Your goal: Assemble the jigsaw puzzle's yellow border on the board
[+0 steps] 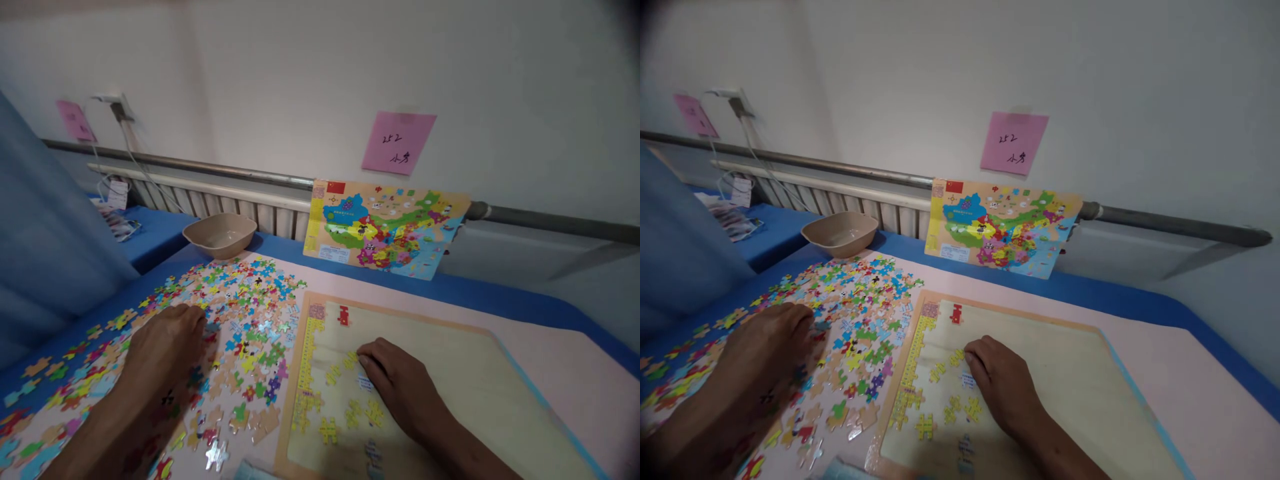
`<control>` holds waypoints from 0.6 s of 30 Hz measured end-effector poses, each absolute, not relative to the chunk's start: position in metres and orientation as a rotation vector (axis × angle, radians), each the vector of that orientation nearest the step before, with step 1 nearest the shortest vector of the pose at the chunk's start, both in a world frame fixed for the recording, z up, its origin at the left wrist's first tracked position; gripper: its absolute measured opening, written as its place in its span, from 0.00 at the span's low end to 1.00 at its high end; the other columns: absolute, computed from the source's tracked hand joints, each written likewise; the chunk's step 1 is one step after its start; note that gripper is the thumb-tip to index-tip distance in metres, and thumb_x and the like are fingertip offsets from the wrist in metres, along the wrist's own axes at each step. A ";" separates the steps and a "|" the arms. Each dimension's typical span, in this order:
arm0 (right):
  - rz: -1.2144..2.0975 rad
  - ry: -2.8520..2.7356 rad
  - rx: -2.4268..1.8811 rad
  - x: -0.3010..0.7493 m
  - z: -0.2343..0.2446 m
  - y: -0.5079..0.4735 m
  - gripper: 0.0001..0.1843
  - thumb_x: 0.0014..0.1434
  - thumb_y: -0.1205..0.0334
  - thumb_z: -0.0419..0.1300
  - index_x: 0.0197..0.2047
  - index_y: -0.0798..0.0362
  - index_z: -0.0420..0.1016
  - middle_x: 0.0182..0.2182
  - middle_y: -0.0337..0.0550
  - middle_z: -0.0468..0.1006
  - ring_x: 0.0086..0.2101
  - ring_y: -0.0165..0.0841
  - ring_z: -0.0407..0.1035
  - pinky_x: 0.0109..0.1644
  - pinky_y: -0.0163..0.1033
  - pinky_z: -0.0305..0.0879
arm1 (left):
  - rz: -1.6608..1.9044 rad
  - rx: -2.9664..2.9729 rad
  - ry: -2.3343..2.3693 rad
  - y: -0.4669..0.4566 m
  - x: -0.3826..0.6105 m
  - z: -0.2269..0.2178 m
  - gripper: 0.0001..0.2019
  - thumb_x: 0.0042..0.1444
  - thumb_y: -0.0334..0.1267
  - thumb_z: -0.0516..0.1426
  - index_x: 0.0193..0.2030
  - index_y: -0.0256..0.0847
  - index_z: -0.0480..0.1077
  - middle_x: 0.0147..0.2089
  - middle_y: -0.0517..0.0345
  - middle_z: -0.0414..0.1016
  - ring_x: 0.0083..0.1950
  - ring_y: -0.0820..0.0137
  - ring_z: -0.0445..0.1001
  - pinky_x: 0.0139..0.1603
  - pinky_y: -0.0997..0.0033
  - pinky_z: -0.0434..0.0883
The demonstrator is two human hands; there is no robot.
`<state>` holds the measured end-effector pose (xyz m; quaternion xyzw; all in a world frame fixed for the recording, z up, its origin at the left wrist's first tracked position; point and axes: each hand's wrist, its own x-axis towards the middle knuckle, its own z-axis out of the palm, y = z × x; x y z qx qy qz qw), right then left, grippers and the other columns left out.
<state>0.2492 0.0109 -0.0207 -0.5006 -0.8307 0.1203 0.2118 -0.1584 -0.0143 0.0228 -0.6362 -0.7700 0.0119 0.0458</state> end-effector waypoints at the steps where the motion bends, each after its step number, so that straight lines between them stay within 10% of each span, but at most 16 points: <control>1: 0.334 -2.307 -1.392 0.249 -0.021 0.011 0.16 0.76 0.58 0.49 0.41 0.47 0.76 0.37 0.42 0.81 0.38 0.38 0.76 0.44 0.43 0.69 | 0.038 -1.941 -2.357 -0.014 -0.159 0.023 0.17 0.73 0.35 0.45 0.35 0.44 0.70 0.41 0.51 0.78 0.42 0.61 0.75 0.40 0.63 0.61; 18: 0.408 -2.280 -1.411 0.250 -0.025 0.012 0.16 0.76 0.58 0.49 0.41 0.48 0.75 0.38 0.43 0.79 0.39 0.40 0.74 0.45 0.45 0.67 | 0.145 -2.014 -2.349 -0.014 -0.163 0.021 0.12 0.69 0.32 0.48 0.39 0.44 0.71 0.43 0.50 0.77 0.46 0.58 0.75 0.43 0.63 0.62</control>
